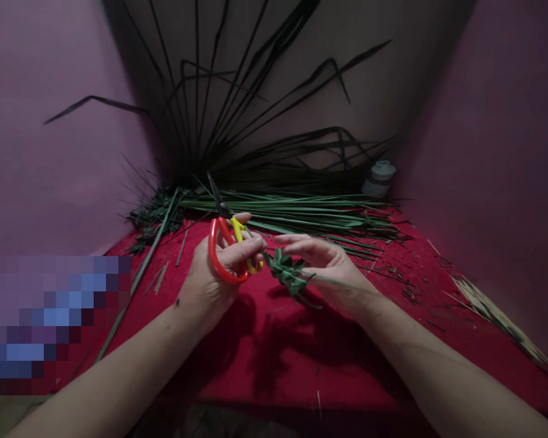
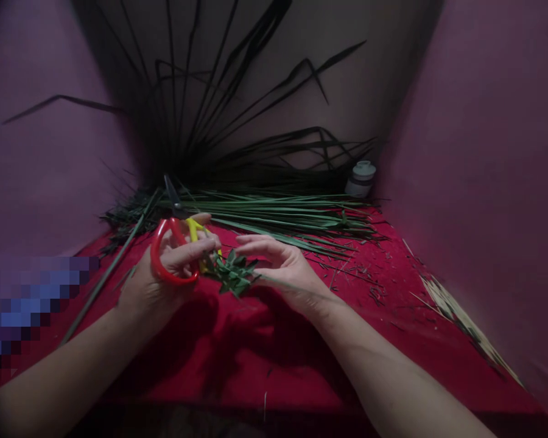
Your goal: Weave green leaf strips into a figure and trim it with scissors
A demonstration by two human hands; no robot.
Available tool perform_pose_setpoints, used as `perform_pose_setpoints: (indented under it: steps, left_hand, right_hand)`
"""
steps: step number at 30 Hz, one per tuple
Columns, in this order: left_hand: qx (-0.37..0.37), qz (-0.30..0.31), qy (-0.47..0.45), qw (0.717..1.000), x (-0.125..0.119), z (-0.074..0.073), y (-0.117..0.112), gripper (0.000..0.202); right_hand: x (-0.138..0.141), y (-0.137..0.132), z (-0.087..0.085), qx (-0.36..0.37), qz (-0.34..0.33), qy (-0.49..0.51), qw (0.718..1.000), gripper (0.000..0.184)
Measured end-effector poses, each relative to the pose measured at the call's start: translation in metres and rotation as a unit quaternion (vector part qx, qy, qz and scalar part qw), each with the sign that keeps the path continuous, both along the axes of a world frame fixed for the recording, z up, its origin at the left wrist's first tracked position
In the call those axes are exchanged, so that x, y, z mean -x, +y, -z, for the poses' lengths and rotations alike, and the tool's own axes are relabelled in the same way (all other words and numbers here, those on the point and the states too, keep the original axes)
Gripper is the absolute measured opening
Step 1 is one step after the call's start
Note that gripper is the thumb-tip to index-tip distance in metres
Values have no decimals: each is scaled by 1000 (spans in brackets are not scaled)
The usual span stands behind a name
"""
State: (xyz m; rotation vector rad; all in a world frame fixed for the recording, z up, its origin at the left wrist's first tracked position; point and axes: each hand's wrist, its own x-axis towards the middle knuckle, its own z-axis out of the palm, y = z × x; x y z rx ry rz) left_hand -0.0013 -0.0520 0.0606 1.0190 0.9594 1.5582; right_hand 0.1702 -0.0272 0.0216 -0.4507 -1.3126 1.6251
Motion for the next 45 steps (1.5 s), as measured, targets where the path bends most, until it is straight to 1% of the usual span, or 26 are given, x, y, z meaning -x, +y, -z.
perform_pose_setpoints:
  steps: [2,3,5,7,9,12,16,19,21,22,26,29,31,32,33,34,35,37,39,40,42,43,45]
  left_hand:
    - [-56,-10,13,998,-1,-1,-1,43]
    - [-84,-17,27,996,-1,-1,-1,43]
    - [-133,-31,70,988,0,-1,-3,44]
    - [-172,-41,111,978,2,0,-4,44]
    - [-197,-52,136,970,3,0,-4,44]
    - [-206,-65,144,966,6,1,-1,45]
    - [-207,-78,129,967,9,2,4,41]
    - [-204,-80,128,967,9,2,4,39]
    - [-209,-82,142,964,9,3,3,41]
    - [-214,-85,154,961,8,3,2,42]
    - [-220,-100,236,941,6,6,1,46]
    - [-179,-100,308,929,6,7,0,51]
    - [-145,-75,360,919,9,7,-1,52]
    - [-135,-59,394,907,12,7,-1,53]
    - [-134,-43,435,889,15,7,0,53]
    - [-137,-32,482,865,18,8,0,53]
    - [-145,-30,532,834,21,9,1,54]
    - [-178,-52,619,763,27,12,3,54]
    - [-225,-88,673,699,30,16,4,56]
    - [-249,-106,688,673,31,18,5,57]
    - [-277,-131,710,634,31,20,5,58]
    - [-276,-136,725,616,30,21,4,57]
    - [-255,-120,764,580,29,21,3,53]
  right_hand:
    - [5,-4,1,87,-24,27,996,38]
    - [8,-6,2,134,-50,36,989,37]
    - [11,-9,4,207,-109,48,971,26]
    - [13,-12,7,240,-135,68,959,22]
    - [12,-14,8,245,-126,95,957,27]
    - [10,-15,6,224,-124,124,959,43]
    - [7,-18,1,189,-193,156,950,45]
    - [6,-18,-2,198,-222,178,938,46]
    - [7,-18,-2,211,-207,180,938,45]
    - [7,-18,-2,215,-188,175,942,43]
    - [13,-17,3,212,-50,116,969,25]
    - [16,-12,5,214,50,96,971,16]
    - [15,-6,3,214,97,100,967,15]
    - [13,-3,2,210,114,105,965,15]
    - [12,0,0,206,130,111,964,15]
    - [11,3,-2,200,147,119,961,14]
    - [9,5,-3,196,162,126,959,15]
    - [7,9,-4,190,186,135,955,15]
    - [5,12,-4,185,198,134,953,16]
    - [5,13,-4,185,202,132,953,16]
    - [4,15,-3,185,210,129,951,17]
    - [3,15,-3,187,215,129,950,17]
    - [2,16,-3,192,222,128,947,17]
